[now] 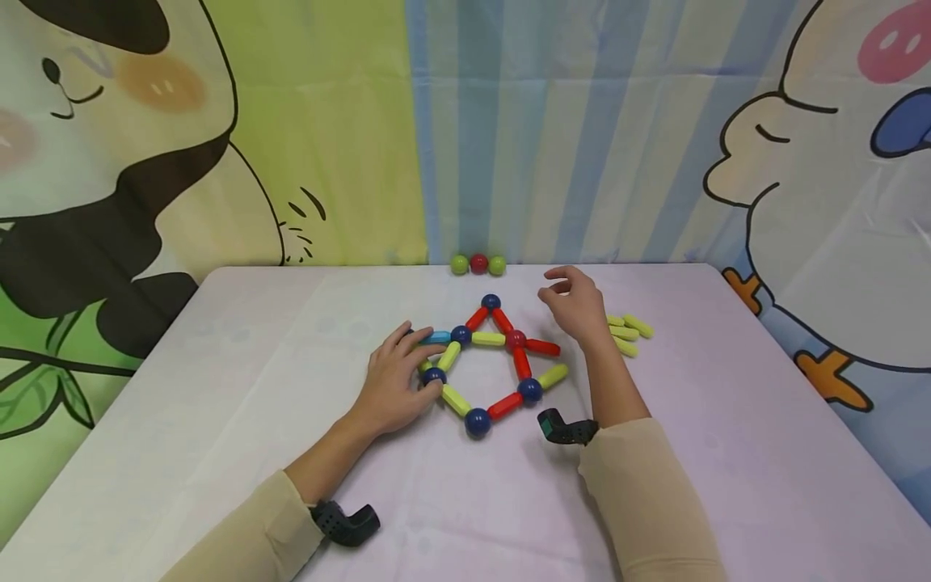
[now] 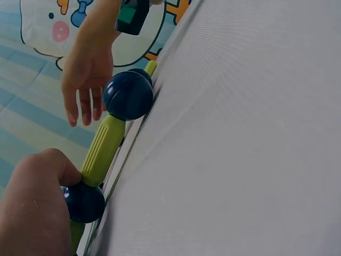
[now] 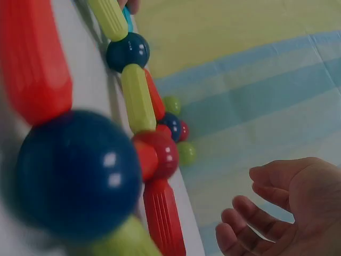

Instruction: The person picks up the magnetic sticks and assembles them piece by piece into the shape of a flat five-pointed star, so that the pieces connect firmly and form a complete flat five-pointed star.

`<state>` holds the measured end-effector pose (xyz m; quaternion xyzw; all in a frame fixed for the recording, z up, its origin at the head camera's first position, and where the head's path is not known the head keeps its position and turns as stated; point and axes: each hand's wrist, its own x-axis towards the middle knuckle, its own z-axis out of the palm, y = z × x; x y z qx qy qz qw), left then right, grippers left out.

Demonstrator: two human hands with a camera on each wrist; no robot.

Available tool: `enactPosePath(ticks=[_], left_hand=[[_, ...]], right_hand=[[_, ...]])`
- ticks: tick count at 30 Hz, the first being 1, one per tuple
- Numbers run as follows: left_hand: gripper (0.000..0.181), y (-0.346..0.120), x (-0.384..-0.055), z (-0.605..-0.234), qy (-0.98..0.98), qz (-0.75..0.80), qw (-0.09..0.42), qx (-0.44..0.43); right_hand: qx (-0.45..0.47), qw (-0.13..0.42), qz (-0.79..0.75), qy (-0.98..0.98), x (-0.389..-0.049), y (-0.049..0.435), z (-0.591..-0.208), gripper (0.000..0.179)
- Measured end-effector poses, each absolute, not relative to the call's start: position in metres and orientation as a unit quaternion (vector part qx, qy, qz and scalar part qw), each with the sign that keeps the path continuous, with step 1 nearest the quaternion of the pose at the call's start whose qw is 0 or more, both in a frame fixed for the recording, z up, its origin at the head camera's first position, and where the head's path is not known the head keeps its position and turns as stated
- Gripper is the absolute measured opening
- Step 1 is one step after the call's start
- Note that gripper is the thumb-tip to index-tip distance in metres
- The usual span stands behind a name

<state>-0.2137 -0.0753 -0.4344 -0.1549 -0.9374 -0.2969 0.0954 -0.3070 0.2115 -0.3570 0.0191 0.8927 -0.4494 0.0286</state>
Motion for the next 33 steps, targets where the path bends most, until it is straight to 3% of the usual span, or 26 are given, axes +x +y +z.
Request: enactPosePath(ticks=[10, 19, 33], left_hand=[[0.049, -0.076, -0.211, -0.435, -0.942, -0.280, 0.115, -0.147], [0.046, -0.075, -0.211, -0.434, -0.941, -0.263, 0.157, -0.147], [0.048, -0.075, -0.213, -0.433, -0.944, -0.252, 0.146, -0.159]], right_hand=[[0.032, 0.053, -0.490, 0.869, -0.334, 0.174, -0.362, 0.049], [0.020, 0.053, -0.431, 0.901, -0.359, 0.158, -0.379, 0.053], [0.034, 0.100, -0.398, 0.911, -0.393, 0.150, -0.390, 0.067]])
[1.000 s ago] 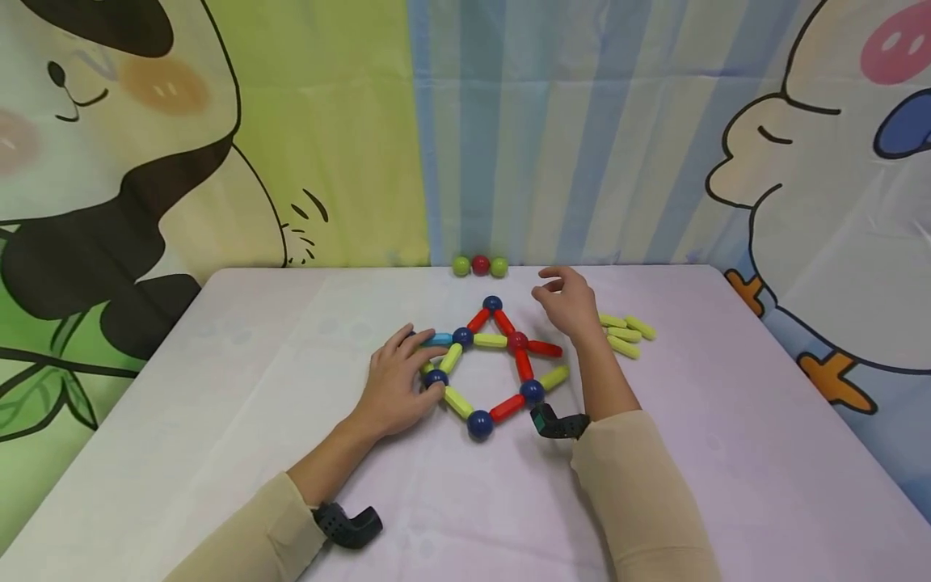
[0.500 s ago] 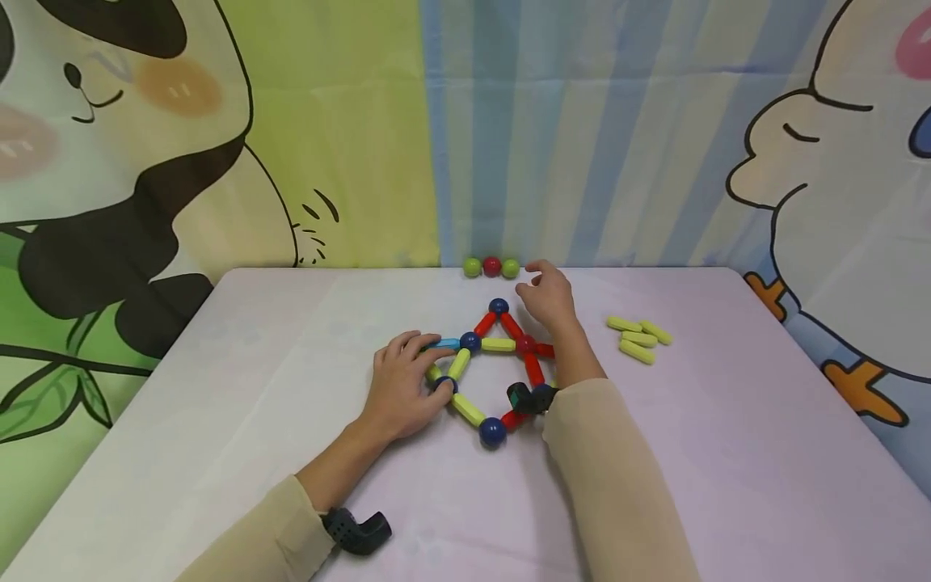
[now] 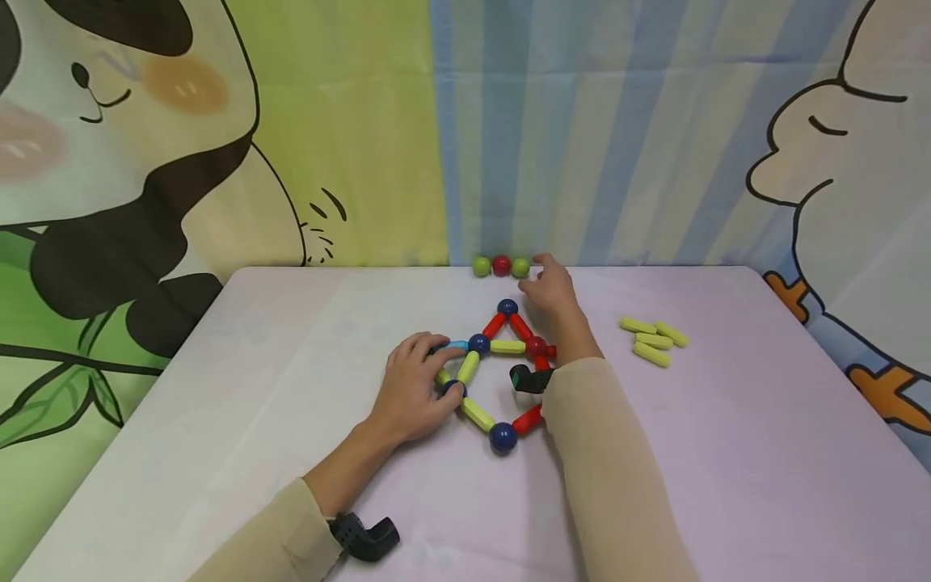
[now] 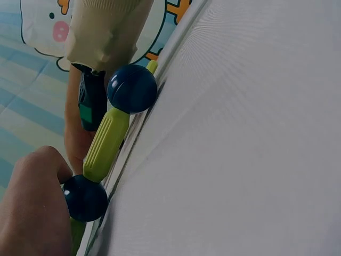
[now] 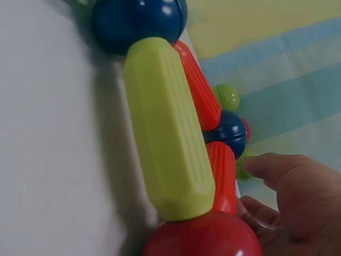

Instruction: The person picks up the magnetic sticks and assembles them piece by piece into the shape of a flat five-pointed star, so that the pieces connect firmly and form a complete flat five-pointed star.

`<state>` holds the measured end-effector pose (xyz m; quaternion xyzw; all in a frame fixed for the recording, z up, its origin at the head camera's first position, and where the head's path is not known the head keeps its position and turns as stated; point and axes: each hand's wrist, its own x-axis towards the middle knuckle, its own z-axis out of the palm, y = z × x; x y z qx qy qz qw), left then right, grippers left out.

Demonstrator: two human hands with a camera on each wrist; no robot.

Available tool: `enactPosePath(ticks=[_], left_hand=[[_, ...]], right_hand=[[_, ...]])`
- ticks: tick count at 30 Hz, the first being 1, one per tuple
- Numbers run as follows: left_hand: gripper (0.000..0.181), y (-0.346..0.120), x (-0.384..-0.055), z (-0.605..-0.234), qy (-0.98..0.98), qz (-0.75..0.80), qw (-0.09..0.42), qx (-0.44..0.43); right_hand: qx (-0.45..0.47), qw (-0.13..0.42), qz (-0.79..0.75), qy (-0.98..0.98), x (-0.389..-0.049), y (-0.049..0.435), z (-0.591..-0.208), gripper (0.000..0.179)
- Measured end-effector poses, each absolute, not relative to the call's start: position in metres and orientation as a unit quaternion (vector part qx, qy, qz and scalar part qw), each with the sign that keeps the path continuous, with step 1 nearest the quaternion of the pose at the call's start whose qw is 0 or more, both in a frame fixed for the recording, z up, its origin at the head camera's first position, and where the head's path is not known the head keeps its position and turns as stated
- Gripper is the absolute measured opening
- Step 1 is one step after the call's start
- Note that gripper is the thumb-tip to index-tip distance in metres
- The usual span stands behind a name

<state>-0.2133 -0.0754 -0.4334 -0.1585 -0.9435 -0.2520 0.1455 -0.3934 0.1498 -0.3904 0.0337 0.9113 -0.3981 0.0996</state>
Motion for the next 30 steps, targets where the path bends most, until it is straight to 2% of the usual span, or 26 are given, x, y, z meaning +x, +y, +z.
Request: enactPosePath(ticks=[10, 19, 30], left_hand=[[0.049, -0.075, -0.213, -0.436, -0.944, -0.244, 0.151, -0.160], [0.048, -0.072, -0.214, -0.435, -0.941, -0.251, 0.153, -0.169], [0.049, -0.073, -0.213, -0.435, -0.941, -0.253, 0.153, -0.163]], right_hand=[[-0.030, 0.105, -0.356, 0.928, -0.412, 0.154, -0.399, 0.067], [0.011, 0.106, -0.348, 0.931, -0.408, 0.158, -0.395, 0.052], [0.033, 0.103, -0.425, 0.899, -0.394, 0.163, -0.382, 0.058]])
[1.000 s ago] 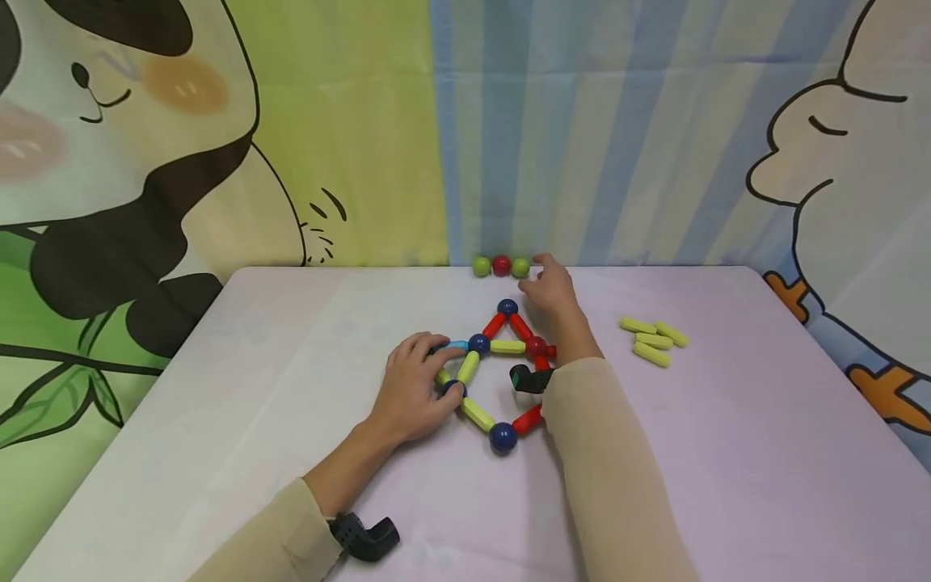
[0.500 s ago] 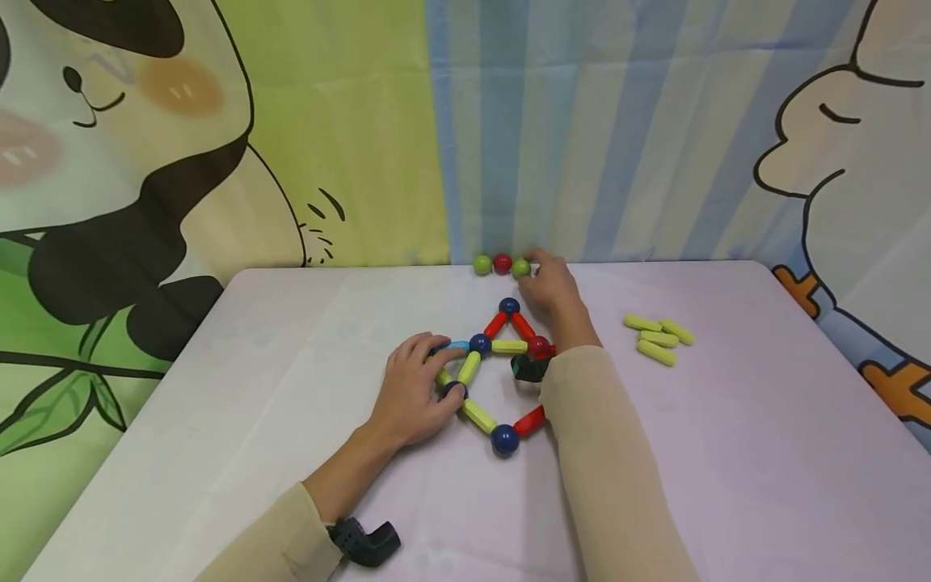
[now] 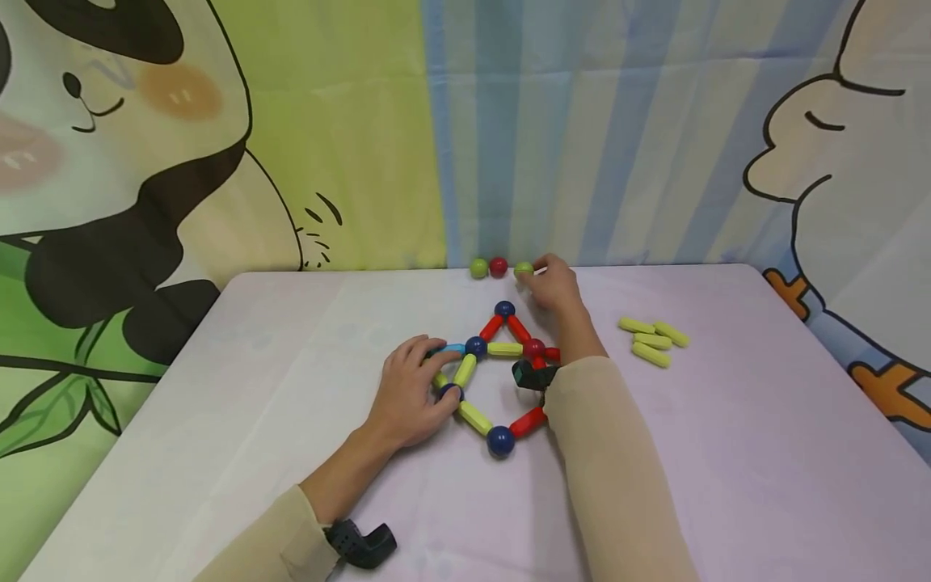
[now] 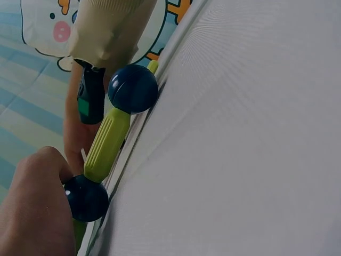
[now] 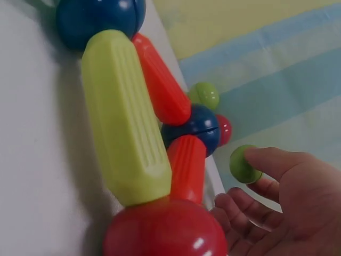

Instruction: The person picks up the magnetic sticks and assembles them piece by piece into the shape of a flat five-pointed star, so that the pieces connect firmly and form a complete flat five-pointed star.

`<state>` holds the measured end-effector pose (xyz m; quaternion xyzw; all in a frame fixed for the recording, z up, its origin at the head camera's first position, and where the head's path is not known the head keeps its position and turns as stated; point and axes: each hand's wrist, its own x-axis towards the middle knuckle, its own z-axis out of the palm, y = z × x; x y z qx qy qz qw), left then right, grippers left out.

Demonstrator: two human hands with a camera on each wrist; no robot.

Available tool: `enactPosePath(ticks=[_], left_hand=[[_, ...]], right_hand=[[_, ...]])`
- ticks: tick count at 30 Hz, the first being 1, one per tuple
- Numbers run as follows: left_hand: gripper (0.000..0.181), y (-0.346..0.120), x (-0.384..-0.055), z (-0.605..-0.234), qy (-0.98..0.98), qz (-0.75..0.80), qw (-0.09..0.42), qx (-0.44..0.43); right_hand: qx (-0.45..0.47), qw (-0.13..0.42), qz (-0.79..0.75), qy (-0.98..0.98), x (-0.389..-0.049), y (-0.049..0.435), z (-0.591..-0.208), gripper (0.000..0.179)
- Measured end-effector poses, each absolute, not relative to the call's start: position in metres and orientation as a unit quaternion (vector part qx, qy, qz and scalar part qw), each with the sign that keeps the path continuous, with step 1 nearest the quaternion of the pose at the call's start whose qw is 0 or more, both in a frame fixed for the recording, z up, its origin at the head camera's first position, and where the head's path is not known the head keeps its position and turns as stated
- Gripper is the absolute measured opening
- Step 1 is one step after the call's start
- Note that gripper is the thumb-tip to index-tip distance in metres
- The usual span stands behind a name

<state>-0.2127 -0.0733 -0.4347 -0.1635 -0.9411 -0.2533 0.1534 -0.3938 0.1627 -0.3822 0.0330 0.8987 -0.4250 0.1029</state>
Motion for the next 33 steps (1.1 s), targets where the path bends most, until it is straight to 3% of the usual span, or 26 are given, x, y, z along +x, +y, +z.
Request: enactPosePath(ticks=[16, 33], left_hand=[[0.047, -0.076, -0.213, -0.431, -0.938, -0.262, 0.155, -0.165], [0.048, -0.076, -0.213, -0.434, -0.942, -0.263, 0.134, -0.159]], right_hand=[[0.029, 0.087, -0.517, 0.851, -0.357, 0.183, -0.365, 0.066], [-0.022, 0.077, -0.467, 0.880, -0.308, 0.207, -0.370, 0.066]])
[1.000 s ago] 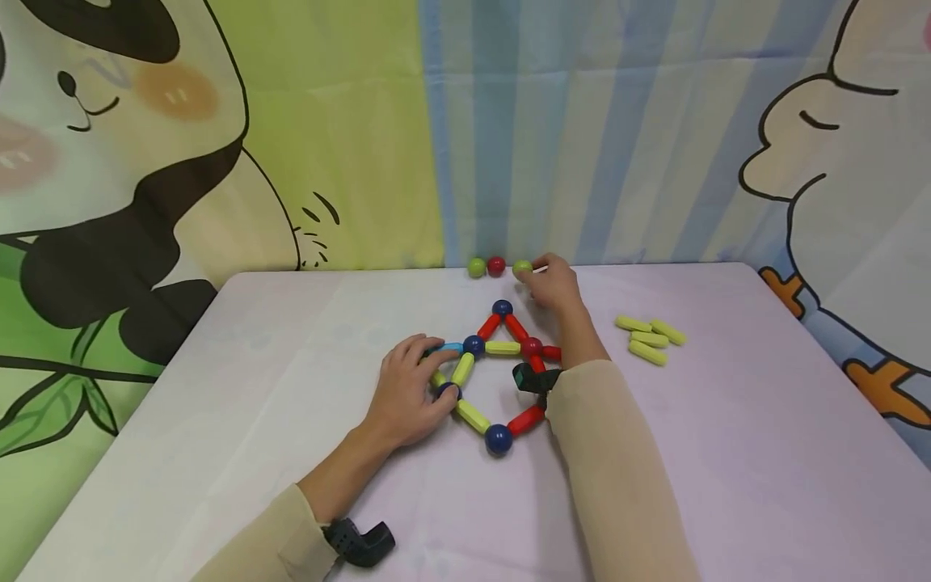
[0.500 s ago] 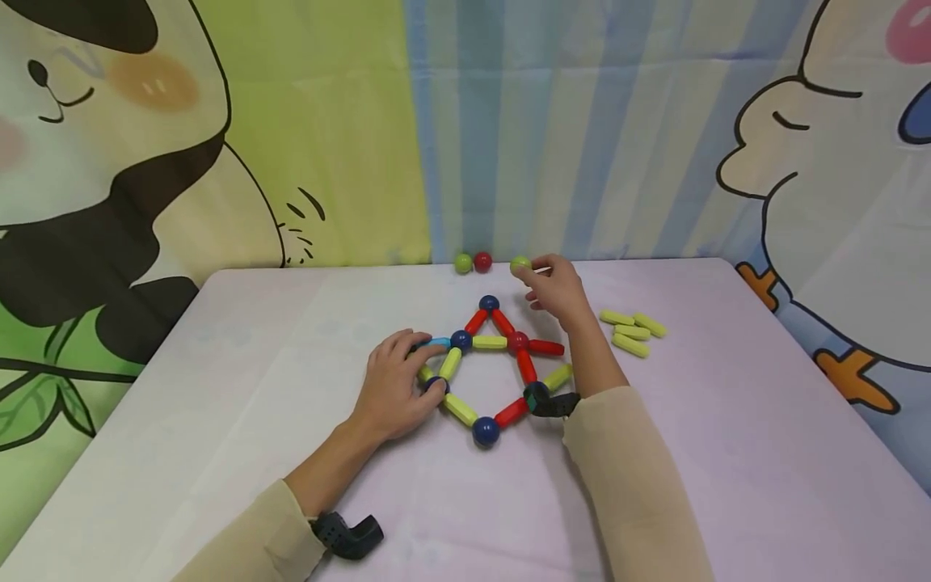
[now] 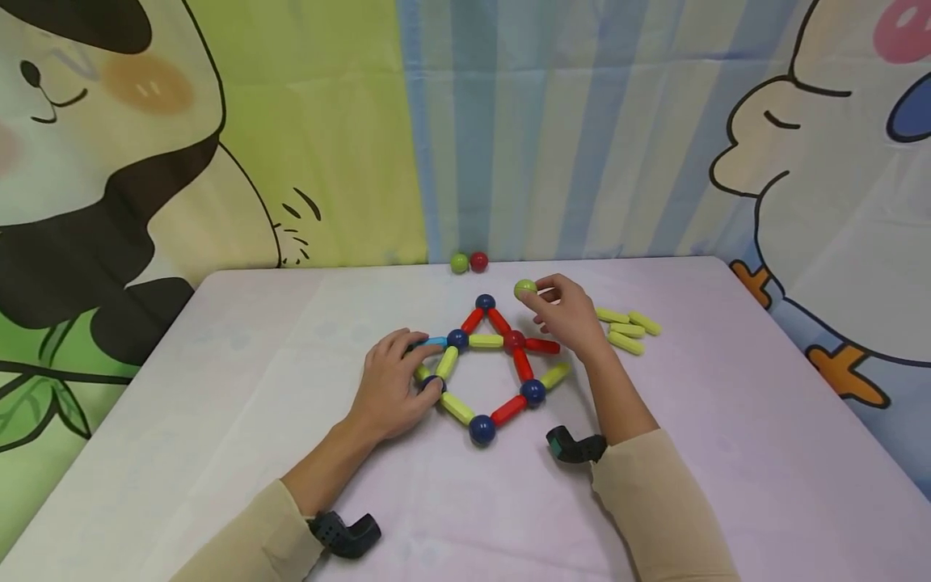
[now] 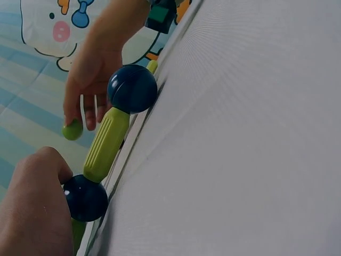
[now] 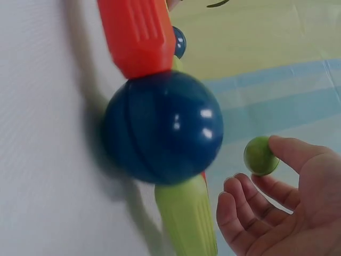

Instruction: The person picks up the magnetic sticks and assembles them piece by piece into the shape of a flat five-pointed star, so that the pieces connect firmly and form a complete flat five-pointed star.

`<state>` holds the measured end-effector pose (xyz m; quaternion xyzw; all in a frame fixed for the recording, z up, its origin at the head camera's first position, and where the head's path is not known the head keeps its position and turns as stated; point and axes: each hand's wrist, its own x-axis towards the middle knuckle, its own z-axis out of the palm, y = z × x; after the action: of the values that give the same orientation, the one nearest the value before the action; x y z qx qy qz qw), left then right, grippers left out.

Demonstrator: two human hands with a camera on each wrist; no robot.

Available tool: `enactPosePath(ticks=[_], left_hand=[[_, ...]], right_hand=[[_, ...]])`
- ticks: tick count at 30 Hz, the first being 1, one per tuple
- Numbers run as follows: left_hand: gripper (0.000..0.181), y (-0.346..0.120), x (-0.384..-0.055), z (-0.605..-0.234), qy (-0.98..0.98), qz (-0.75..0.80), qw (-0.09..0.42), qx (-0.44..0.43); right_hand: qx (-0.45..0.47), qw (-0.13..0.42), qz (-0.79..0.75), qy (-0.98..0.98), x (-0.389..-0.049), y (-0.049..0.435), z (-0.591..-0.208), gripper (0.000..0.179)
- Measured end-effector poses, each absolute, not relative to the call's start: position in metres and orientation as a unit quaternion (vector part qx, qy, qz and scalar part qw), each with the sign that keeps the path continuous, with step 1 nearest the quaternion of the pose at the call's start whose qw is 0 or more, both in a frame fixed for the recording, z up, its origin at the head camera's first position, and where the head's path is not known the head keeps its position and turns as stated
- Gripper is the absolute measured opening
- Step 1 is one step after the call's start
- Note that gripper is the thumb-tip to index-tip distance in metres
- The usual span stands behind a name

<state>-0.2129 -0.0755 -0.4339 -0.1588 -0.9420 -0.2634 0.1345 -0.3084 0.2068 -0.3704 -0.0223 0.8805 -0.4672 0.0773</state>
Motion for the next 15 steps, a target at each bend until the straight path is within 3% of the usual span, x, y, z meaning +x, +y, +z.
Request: enactPosePath(ticks=[15], left_hand=[[0.046, -0.075, -0.213, -0.435, -0.939, -0.274, 0.138, -0.157]], right_hand=[[-0.025, 0.069, -0.424, 0.903, -0.275, 0.237, -0.371, 0.067]])
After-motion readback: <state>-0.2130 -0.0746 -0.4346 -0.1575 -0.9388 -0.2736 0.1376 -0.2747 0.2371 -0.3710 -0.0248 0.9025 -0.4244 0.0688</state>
